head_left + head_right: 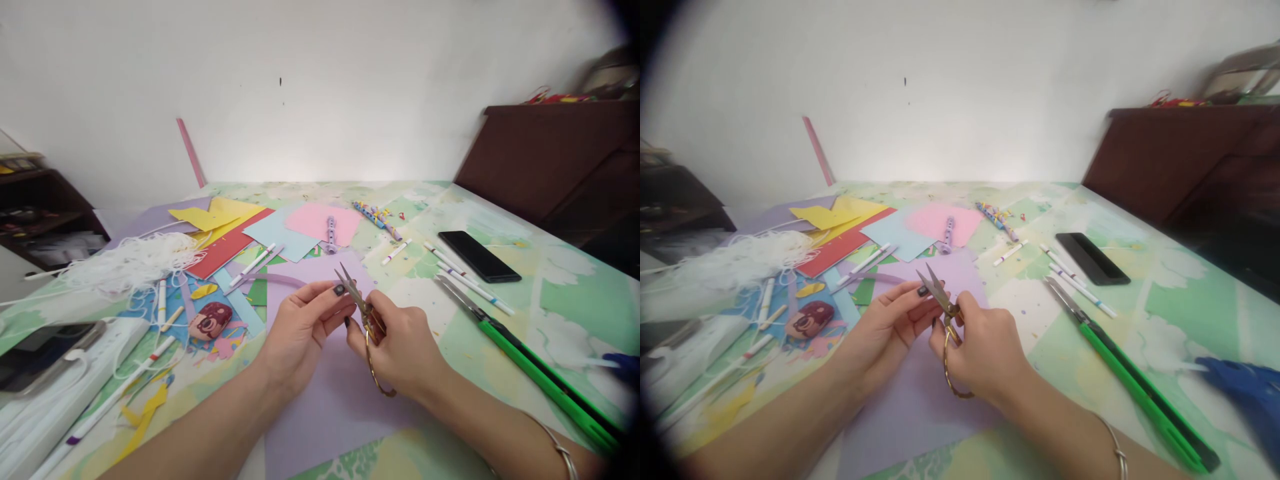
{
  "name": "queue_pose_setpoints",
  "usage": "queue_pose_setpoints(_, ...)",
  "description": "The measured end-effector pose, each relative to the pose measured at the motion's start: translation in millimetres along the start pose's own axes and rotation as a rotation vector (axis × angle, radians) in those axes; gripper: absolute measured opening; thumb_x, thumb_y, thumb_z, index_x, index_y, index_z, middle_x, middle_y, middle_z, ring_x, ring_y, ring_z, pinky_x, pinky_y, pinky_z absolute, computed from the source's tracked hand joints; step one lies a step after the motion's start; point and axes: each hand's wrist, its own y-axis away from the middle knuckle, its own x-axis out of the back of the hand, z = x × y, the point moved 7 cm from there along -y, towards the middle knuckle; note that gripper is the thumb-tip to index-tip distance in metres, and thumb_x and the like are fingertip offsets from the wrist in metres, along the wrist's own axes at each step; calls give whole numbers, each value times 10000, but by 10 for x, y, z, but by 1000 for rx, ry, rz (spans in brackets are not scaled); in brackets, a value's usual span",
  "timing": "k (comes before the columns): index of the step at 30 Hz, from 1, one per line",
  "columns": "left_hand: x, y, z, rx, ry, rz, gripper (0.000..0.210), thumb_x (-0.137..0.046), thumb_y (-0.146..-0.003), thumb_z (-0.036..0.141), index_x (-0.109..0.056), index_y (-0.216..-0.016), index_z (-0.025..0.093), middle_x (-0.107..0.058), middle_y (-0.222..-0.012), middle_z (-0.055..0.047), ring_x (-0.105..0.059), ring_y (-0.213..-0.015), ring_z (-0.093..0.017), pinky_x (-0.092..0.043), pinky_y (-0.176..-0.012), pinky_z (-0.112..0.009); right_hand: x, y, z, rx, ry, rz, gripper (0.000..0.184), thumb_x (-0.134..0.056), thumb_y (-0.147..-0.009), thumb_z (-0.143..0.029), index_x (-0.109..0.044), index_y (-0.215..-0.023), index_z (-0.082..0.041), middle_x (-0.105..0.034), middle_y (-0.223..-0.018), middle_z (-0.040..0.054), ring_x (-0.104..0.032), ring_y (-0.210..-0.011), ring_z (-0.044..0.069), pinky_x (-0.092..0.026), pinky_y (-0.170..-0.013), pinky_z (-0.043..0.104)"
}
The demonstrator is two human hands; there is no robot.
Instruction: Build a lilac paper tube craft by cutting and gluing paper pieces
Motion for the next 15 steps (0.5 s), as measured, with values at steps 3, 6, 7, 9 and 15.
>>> queue_pose_setpoints(3,13,6,-5,2,-2,10,119,-712,-691,153,-667,-796,123,-721,-869,-72,-672,-841,-162,-508,-860,-299,-1,-10,-6,2,-6,4,225,-507,-724,-277,-298,-658,-223,-350,-464,-79,-282,-389,79,-228,-432,216)
queue_pose_setpoints(6,26,12,4,-2,-8,21,125,-730,-663,143,-670,-772,134,-725,-845,-58,-674,-837,-162,-504,-874,-307,0,-19,-12,0,-28,6,221,-518,-723,-267,-312,-658,-221,-347,-463,-81,-279,-392,75,-229,-432,216)
queue_pose_setpoints(7,25,12,12,-7,-19,21,125,-733,-658,148,-672,-766,135,-726,-839,-57,-675,-835,-164,-503,-875,-310,4,-19,-10,-6,-51,10,218,-524,-723,-262,-320,-658,-219,-346,-462,-83,-279,-394,73,-232,-432,214)
queue_pose_setpoints(9,19,14,40,-31,-65,19,123,-738,-652,164,-679,-755,131,-726,-826,-60,-676,-828,-171,-505,-872,-318,20,-15,12,-39,-145,21,216,-535,-729,-251,-337,-651,-215,-335,-458,-86,-286,-398,69,-241,-432,207)
queue_pose_setpoints(15,-12,35,121,-132,-313,10,131,-744,-654,213,-698,-737,122,-719,-765,-65,-664,-812,-189,-514,-852,-345,-26,6,156,-294,-689,-44,133,-545,-804,-312,-487,-750,-205,-358,-459,-85,-338,-394,68,-262,-398,192)
